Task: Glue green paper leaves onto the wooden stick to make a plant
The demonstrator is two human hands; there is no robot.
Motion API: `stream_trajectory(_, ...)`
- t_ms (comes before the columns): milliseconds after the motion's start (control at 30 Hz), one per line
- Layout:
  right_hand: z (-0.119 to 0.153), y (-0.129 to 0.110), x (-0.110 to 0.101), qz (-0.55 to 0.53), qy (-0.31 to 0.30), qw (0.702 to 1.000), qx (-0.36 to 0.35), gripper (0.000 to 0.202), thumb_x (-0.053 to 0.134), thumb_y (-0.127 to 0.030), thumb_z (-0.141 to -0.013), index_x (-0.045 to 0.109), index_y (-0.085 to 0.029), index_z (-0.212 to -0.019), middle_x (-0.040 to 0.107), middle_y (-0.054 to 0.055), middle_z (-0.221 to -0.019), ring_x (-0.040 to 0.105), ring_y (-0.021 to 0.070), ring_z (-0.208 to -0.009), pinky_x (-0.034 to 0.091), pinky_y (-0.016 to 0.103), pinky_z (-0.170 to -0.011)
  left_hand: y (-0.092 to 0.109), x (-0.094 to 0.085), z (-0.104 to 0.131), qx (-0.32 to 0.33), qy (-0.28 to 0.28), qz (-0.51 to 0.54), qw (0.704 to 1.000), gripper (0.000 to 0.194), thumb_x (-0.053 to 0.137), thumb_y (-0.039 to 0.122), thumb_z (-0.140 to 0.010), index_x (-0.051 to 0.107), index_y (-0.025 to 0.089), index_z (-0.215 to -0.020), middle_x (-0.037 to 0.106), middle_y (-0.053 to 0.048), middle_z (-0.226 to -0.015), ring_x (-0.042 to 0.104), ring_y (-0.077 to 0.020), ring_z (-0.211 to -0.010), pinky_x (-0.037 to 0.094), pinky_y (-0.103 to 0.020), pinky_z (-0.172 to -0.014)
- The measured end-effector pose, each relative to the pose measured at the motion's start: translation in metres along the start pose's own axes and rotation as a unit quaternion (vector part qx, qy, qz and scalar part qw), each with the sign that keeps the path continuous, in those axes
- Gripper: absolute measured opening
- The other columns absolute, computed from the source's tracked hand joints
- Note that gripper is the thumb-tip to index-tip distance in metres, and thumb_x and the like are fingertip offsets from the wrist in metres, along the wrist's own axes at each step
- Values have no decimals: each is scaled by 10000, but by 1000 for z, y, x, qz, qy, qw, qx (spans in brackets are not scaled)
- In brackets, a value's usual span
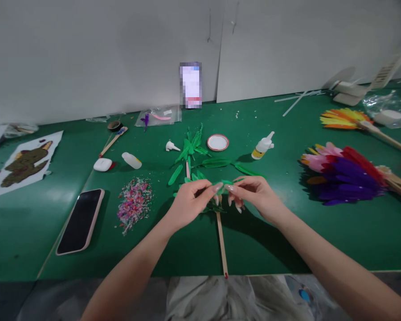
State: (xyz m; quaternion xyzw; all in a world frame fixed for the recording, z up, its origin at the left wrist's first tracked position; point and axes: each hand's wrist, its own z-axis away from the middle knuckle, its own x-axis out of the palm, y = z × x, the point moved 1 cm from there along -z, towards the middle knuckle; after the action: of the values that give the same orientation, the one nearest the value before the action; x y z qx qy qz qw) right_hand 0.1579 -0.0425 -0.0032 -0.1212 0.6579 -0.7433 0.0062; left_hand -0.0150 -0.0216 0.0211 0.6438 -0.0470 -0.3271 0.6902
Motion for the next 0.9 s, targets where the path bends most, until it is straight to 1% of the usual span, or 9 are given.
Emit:
stream_trajectory(200,1,-4,1,18,-7,1000,6,249,707,-381,-690,656,-147,-622,603,-1,-527,493,70,-390,389,186,-361,-7,3,-1,4,40,84,996,370,489,471,-827,510,162,-624,370,65,-421,344,-52,-371,278,-186,-398)
stream_trajectory(367,3,-3,-3,23,-54,998,21,249,680,-372,-730,655,-133,-664,609,4,-549,512,64,-404,390,169,-375,-8,3,0,9,43,97,994,374,491,475,-825,523,158,-630,350,69,-414,328,-49,-356,267,-187,-385)
stream_trajectory(433,3,-3,-4,16,-62,998,23,244,679,-372,-732,653,-135,-678,611,2,-563,516,62,-408,389,165,-376,-5,2,0,14,16,76,997,380,475,472,-835,508,159,-621,358,63,-426,345,-56,-375,283,-192,-405)
stream_trajectory(500,3,-3,-4,16,-63,998,21,234,683,-364,-730,655,-136,-689,605,-2,-572,512,59,-414,392,163,-381,-2,-1,0,37,0,27,999,401,447,462,-853,496,156,-598,413,38,-486,415,-75,-456,324,-201,-462)
stream_trajectory(567,4,-5,-3,29,-72,997,22,224,700,-348,-715,654,-131,-678,585,-8,-564,499,58,-419,391,164,-384,1,-3,0,77,9,-31,997,407,416,449,-869,526,150,-616,503,-6,-624,488,-105,-602,361,-214,-544)
stream_trajectory(633,5,-7,-2,47,-94,994,24,225,719,-337,-693,647,-127,-655,559,-17,-551,482,57,-420,381,167,-381,2,-4,0,109,16,-68,992,385,402,426,-880,573,148,-676,544,-32,-746,506,-125,-713,374,-225,-614)
stream_trajectory(733,7,-8,-1,78,-146,986,31,226,709,-342,-702,653,-124,-686,532,-28,-531,457,57,-416,351,175,-379,1,-1,0,102,-42,-69,992,320,441,384,-870,592,150,-714,548,-15,-717,487,-115,-691,366,-221,-624)
stream_trajectory(800,9,-8,0,103,-181,978,34,229,690,-349,-722,664,-121,-717,516,-34,-517,438,59,-425,333,181,-392,0,3,1,68,-96,-40,992,306,474,382,-851,579,146,-689,516,9,-635,449,-97,-610,341,-208,-559)
stream_trajectory(900,11,-6,4,140,-232,962,28,232,695,-340,-718,671,-114,-671,467,-46,-497,399,57,-457,309,187,-423,-2,7,4,32,-167,-9,985,342,534,409,-804,534,135,-600,431,39,-540,356,-67,-503,270,-195,-464)
